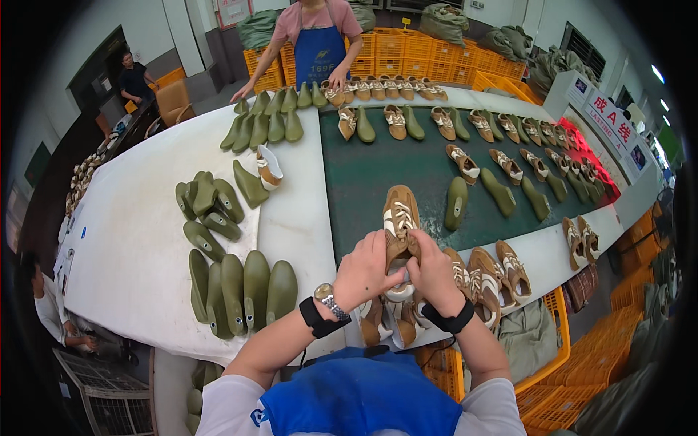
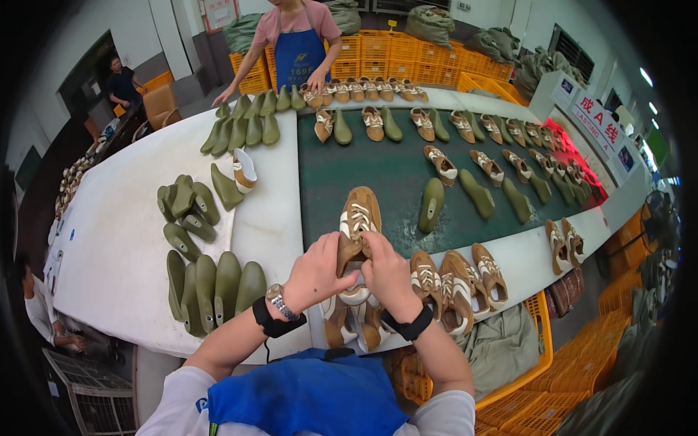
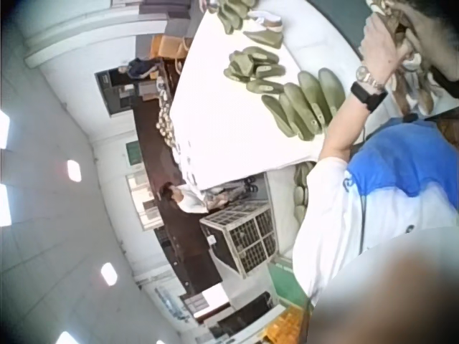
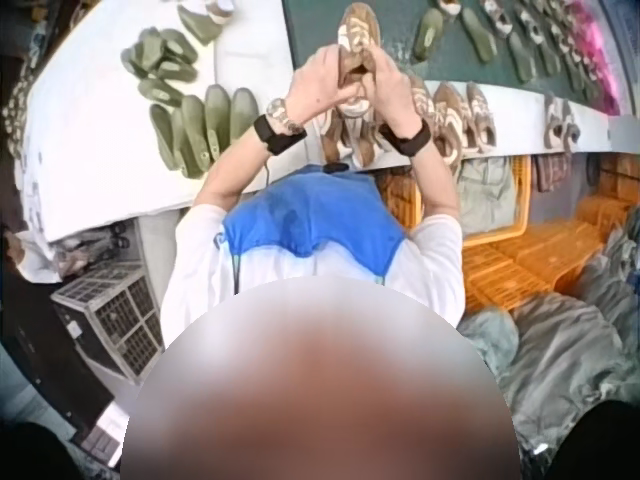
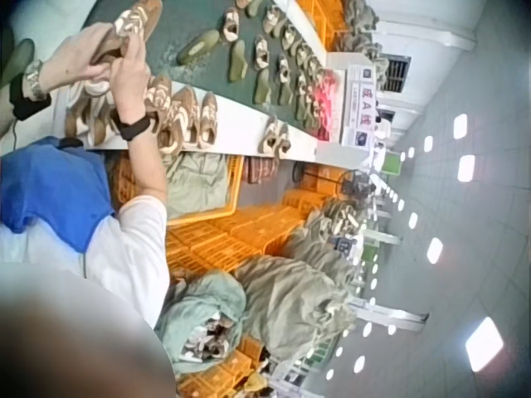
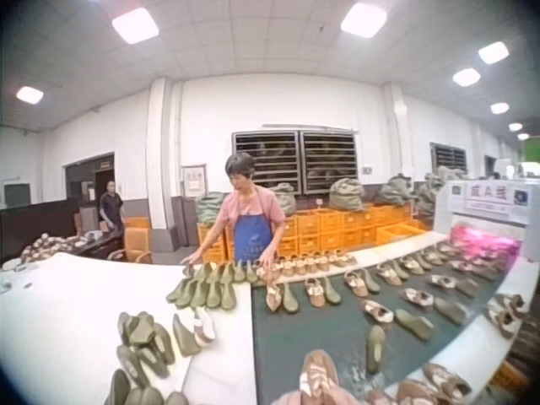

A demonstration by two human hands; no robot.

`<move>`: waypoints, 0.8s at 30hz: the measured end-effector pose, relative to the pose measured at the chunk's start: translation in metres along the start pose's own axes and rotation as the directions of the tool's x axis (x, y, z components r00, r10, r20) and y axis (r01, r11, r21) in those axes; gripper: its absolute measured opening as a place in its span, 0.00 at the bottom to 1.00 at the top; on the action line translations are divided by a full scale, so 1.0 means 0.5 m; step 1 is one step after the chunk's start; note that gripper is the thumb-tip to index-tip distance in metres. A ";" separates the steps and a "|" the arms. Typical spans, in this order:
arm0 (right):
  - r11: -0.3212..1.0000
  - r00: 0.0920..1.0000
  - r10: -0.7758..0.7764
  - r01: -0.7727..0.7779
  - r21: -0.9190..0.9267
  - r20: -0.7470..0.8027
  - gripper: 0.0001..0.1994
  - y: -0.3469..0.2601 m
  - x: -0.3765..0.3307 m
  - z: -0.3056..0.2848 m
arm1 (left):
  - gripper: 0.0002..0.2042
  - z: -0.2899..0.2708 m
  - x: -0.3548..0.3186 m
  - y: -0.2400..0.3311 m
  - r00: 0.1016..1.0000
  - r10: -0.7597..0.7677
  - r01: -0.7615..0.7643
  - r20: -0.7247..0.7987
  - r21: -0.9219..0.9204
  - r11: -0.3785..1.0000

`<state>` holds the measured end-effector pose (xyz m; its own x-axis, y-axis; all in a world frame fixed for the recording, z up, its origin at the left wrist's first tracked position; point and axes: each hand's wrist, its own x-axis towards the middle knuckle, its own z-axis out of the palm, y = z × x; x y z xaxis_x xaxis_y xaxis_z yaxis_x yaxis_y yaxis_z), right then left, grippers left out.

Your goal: The person inserts green shoe lasts into brown and white sneakers on a factory table, then places the assembled shoes into a large green sack. The person repeats this process, handling multiple shoes and lasts throughout the clip.

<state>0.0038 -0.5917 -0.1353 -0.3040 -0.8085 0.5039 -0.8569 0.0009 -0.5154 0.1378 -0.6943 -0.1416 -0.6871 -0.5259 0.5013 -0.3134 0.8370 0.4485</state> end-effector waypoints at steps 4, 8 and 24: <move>0.996 0.996 -0.084 0.084 0.003 -0.025 0.21 -0.020 -0.018 -0.012 | 0.11 -0.018 -0.014 0.009 0.998 0.037 -0.045 0.056 0.147 0.988; 0.994 0.998 0.002 0.005 0.111 -0.065 0.17 -0.032 -0.028 -0.014 | 0.06 -0.037 -0.022 -0.004 0.998 0.057 -0.055 -0.023 0.061 0.997; 0.977 0.992 -0.126 0.124 0.176 0.002 0.17 -0.041 -0.041 0.003 | 0.10 -0.058 -0.033 -0.026 0.997 0.023 -0.019 -0.070 0.054 0.998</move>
<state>0.0280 -0.5759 -0.1361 -0.1925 -0.8035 0.5633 -0.8014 -0.2026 -0.5628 0.1723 -0.7008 -0.1345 -0.6466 -0.5161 0.5617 -0.3356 0.8538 0.3980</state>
